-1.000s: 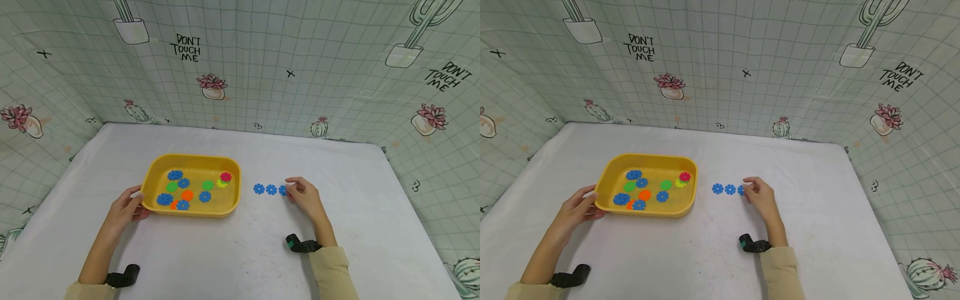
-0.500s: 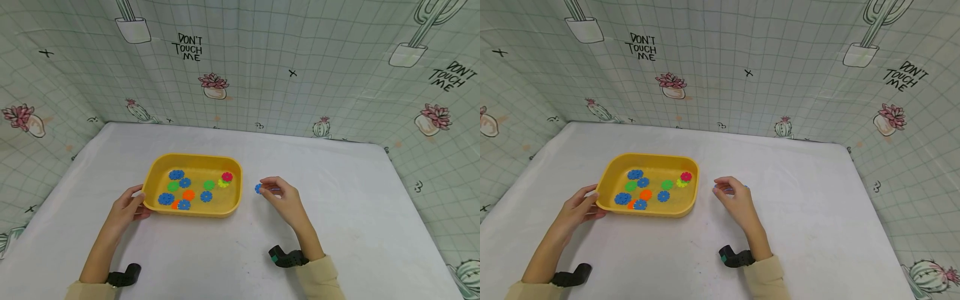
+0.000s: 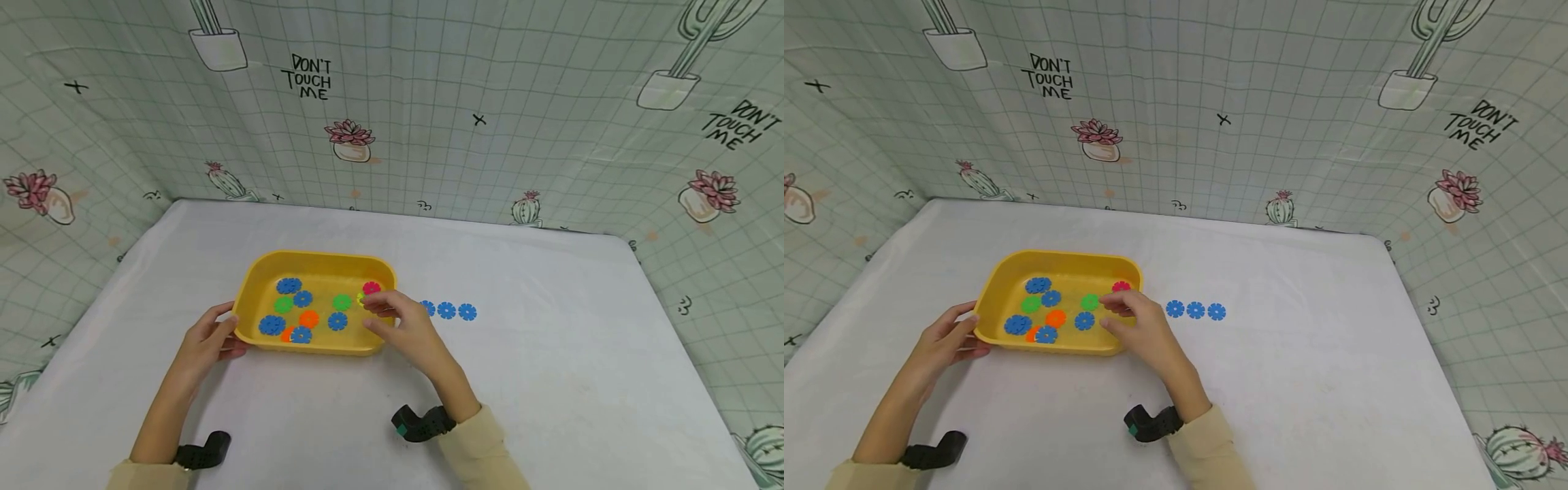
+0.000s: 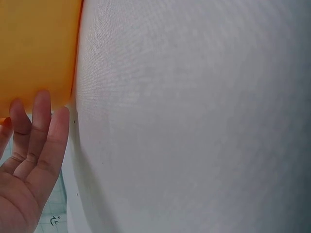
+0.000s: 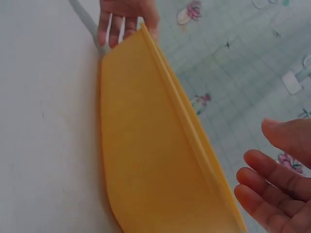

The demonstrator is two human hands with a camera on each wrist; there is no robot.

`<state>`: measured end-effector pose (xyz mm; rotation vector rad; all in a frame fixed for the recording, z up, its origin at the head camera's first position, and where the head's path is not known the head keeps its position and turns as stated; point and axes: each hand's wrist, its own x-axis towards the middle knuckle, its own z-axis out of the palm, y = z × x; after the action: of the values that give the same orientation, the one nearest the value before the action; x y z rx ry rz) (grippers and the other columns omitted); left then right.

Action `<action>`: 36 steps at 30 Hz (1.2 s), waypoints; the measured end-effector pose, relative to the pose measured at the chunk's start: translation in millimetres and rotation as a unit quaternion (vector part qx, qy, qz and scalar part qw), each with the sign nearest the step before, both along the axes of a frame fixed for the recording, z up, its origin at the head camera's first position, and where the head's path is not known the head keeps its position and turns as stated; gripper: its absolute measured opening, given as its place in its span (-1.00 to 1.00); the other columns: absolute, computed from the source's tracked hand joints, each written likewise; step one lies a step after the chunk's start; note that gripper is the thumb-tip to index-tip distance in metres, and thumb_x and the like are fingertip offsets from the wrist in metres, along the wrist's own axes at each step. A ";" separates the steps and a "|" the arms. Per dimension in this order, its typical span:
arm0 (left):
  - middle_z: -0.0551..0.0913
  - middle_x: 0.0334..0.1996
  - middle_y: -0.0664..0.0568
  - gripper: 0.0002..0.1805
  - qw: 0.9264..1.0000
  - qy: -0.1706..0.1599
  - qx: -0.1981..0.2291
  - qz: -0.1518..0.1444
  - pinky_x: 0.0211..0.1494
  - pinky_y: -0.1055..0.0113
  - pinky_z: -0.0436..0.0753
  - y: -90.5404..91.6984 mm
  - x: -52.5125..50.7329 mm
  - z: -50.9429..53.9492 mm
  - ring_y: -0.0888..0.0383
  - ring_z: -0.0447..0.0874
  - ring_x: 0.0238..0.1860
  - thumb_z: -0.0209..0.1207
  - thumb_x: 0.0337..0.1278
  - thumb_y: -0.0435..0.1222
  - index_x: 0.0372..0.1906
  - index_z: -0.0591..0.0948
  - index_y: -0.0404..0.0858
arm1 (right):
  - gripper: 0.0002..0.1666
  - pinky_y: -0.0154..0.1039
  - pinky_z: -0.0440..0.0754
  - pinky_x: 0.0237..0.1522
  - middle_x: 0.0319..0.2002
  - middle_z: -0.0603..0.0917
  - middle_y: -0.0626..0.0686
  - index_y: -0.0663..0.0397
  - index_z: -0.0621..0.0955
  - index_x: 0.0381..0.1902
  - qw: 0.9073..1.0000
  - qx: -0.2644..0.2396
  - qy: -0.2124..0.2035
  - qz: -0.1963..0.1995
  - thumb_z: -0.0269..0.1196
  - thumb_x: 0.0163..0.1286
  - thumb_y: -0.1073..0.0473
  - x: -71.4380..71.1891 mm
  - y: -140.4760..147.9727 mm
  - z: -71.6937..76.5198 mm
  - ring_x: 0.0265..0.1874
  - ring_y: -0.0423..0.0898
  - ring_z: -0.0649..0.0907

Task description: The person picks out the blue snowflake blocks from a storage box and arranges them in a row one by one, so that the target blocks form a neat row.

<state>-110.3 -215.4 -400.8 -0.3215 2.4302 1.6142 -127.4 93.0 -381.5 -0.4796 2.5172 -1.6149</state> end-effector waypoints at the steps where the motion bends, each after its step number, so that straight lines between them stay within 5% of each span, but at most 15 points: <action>1: 0.53 -0.30 -0.02 -0.43 1.000 0.000 -0.002 -0.007 -0.26 0.49 0.66 -0.3 0.1 0.4 0.36 0.64 -0.41 -0.19 0.42 -0.10 0.37 0.15 -0.34 | -0.64 -0.10 0.56 0.11 -0.05 0.63 0.07 0.14 0.56 0.00 1.000 0.003 -0.004 0.009 0.27 0.24 0.20 -1.5 -4.5 -0.8 -0.03 -0.04 0.59; 11: 0.53 -0.26 -0.07 -0.42 1.000 -0.001 0.001 -0.010 -0.25 0.49 0.66 -0.8 0.0 0.9 0.35 0.64 -0.40 -0.19 0.42 -0.09 0.38 0.14 -0.32 | -0.66 -0.12 0.55 0.10 -0.01 0.62 0.17 0.18 0.57 0.02 0.995 0.008 -0.038 0.089 0.23 0.25 0.31 -17.0 -41.6 -8.7 0.00 0.08 0.58; 36: 0.54 -0.34 0.05 -0.42 1.000 -0.003 0.004 -0.008 -0.26 0.50 0.66 -1.7 -0.7 -0.9 0.35 0.65 -0.41 -0.17 0.41 -0.09 0.37 0.14 -0.32 | -0.66 -0.52 0.53 -0.13 -0.16 0.67 -0.08 0.01 0.63 -0.05 0.972 0.124 -0.094 0.177 0.32 0.17 0.28 -47.1 -80.5 -30.9 -0.24 -0.25 0.55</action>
<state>-111.0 -217.1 -401.7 -0.3056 2.4149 1.6145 -174.5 12.5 -412.5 -0.6643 2.2888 -1.1448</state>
